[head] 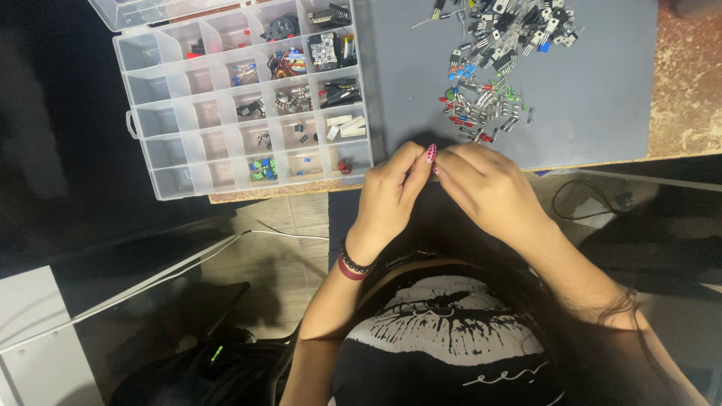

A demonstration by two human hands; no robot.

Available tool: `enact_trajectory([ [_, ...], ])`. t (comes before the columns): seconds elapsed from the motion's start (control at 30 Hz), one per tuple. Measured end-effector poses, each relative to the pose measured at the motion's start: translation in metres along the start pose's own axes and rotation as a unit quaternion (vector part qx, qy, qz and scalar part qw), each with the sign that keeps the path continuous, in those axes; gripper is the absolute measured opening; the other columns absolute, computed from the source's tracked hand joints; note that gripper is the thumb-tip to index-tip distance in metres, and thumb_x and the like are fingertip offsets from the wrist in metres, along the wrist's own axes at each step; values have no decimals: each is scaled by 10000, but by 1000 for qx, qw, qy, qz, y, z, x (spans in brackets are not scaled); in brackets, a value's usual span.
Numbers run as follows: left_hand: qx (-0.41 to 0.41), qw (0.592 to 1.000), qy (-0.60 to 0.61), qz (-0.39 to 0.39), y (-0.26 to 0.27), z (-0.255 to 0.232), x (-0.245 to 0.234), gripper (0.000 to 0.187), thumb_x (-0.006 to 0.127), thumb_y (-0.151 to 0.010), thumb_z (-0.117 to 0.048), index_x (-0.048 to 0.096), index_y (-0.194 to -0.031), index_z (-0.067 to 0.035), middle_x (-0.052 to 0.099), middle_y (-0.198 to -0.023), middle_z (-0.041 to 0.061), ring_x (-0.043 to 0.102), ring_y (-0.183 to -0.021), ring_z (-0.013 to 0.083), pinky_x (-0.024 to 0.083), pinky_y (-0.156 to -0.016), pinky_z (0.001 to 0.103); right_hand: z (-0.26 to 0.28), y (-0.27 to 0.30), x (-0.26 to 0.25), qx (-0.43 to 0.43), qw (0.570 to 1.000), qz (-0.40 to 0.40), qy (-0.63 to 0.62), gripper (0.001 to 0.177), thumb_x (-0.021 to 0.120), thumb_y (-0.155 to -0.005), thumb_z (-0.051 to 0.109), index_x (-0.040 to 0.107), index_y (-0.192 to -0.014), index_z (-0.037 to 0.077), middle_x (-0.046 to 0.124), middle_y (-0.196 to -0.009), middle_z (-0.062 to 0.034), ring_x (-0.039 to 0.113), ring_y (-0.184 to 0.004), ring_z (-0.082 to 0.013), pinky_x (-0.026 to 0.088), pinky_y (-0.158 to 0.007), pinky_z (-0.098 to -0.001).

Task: The person sorts a pile of loose electronic components on a table, picking up individual items like diodes and transistors and placing them into the compartments of a plastic organizer box.

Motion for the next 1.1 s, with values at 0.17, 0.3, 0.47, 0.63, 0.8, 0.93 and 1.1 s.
enact_trajectory([
  [0.17, -2, 1000, 3, -7, 1, 3, 0, 253, 518, -1085, -240, 601, -878, -120, 563, -571, 82, 618, -542, 227, 527, -574, 326, 2, 0, -4, -36, 996, 21, 77, 127, 628, -1024, 38, 743, -1070, 13, 675, -910, -111, 704, -880, -296, 596, -767, -396],
  [0.3, 0, 1000, 0, -11, 2, 7, 1, 258, 507, -1090, -234, 593, -875, -119, 555, -560, 78, 609, -535, 202, 524, -564, 314, 2, 0, -3, -64, 990, 37, 120, 125, 634, -1026, 64, 747, -1074, 41, 684, -935, -95, 698, -910, -269, 586, -785, -387],
  [0.47, -1, 999, 41, -19, 1, 1, -4, 266, 495, -1089, -203, 590, -856, -118, 539, -513, 48, 584, -494, 172, 513, -533, 288, 2, -7, -6, -34, 999, 12, 27, 119, 662, -1010, 35, 761, -1075, 29, 704, -912, -113, 718, -887, -299, 596, -776, -399],
  [0.63, -7, 994, 100, -42, -1, -6, -12, 289, 467, -1090, -145, 592, -833, -108, 511, -459, 5, 540, -442, 115, 498, -510, 249, 6, -10, -4, 8, 996, -56, -67, 126, 705, -1012, 90, 769, -1109, 41, 715, -897, -126, 729, -857, -357, 602, -742, -453],
  [0.8, -13, 986, 160, -34, 2, -9, -12, 269, 473, -1084, -109, 597, -846, -91, 507, -468, -1, 533, -450, 107, 494, -514, 252, -3, 0, 7, 64, 979, -98, -167, 130, 707, -993, 89, 809, -1075, 87, 743, -872, -37, 738, -840, -279, 600, -785, -385],
  [0.93, -52, 953, 296, -39, 9, -3, 10, 264, 425, -1107, -141, 574, -901, -68, 468, -509, 3, 508, -465, 94, 473, -474, 227, -1, 6, 19, 44, 966, -173, -185, 89, 700, -987, 13, 784, -1012, -3, 738, -853, -122, 720, -786, -337, 583, -728, -430],
  [1.1, -107, 862, 494, -34, 12, 6, 30, 243, 379, -1131, -174, 523, -959, -80, 378, -593, -56, 504, -504, 45, 447, -479, 177, 1, 12, 24, 67, 951, -239, -187, 96, 696, -986, -34, 791, -992, -48, 718, -755, -114, 674, -680, -292, 555, -643, -402],
])
Point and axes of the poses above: each hand's wrist, its own y-axis away from the middle knuckle, its own x-axis out of the palm, z = x × y, the point moved 3 cm from there along -y, towards the middle knuckle
